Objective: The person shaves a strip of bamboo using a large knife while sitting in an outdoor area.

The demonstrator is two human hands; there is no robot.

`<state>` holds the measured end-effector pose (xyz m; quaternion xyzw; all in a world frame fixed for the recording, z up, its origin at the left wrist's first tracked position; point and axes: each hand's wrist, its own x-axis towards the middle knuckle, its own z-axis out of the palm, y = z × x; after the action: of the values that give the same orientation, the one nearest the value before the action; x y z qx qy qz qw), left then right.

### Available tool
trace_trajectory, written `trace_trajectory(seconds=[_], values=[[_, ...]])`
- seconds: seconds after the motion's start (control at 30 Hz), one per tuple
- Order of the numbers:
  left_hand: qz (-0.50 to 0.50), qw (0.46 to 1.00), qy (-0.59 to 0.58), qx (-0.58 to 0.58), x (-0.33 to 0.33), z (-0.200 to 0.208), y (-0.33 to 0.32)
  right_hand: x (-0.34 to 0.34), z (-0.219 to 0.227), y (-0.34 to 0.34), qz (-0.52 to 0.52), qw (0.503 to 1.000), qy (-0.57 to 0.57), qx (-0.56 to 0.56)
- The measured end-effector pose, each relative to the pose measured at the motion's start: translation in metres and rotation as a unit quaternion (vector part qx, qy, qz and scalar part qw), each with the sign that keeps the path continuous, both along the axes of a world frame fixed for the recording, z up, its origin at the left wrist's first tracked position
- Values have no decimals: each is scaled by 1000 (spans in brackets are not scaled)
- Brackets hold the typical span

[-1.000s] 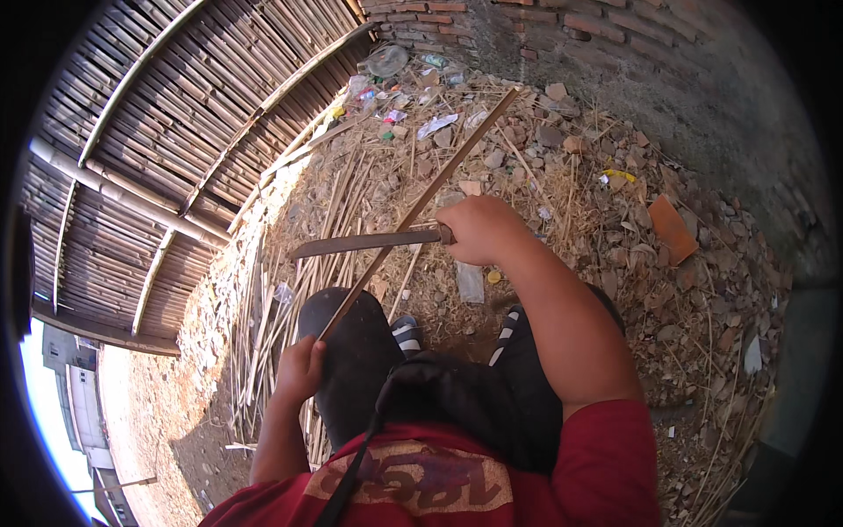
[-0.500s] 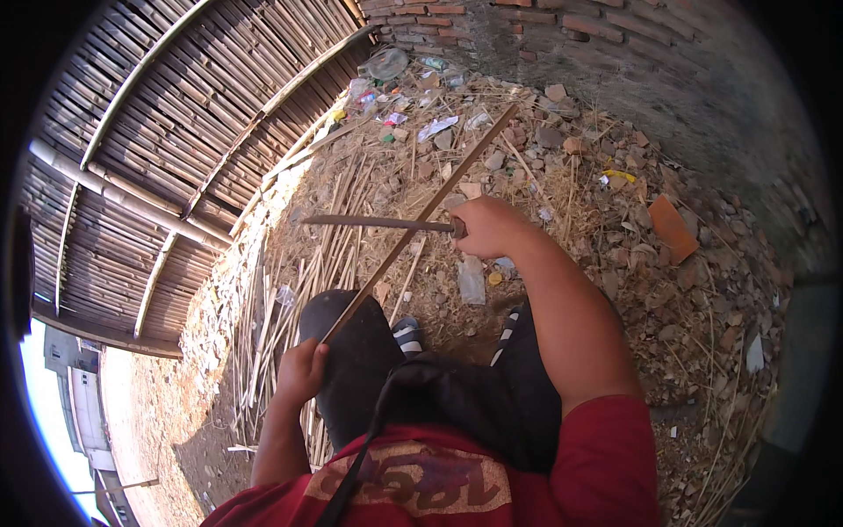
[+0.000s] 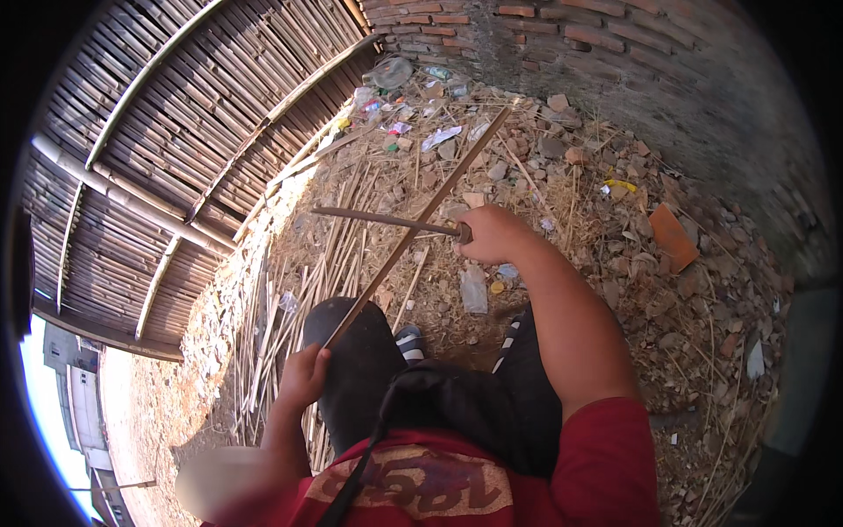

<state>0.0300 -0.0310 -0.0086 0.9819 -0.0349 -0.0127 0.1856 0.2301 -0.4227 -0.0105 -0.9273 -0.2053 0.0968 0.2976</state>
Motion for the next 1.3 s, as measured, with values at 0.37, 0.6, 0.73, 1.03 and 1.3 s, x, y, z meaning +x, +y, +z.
trace_trajectory(seconds=[0.37, 0.6, 0.73, 1.03, 1.3], values=[[18, 998, 16, -53, 5, 0, 1, -28, 14, 37, 57, 995, -49, -68], [24, 994, 52, -91, 7, -1, 11, 5, -8, -2, -69, 997, -30, 0], [37, 982, 79, -168, 10, 7, 13, -8, 1, 0, -32, 992, -116, 27], [23, 857, 255, -447, 53, 43, -49, -29, 27, 16, -11, 976, -201, 86], [-12, 725, 378, -575, 76, 37, -85, -32, 25, 12, 46, 958, -273, 76]])
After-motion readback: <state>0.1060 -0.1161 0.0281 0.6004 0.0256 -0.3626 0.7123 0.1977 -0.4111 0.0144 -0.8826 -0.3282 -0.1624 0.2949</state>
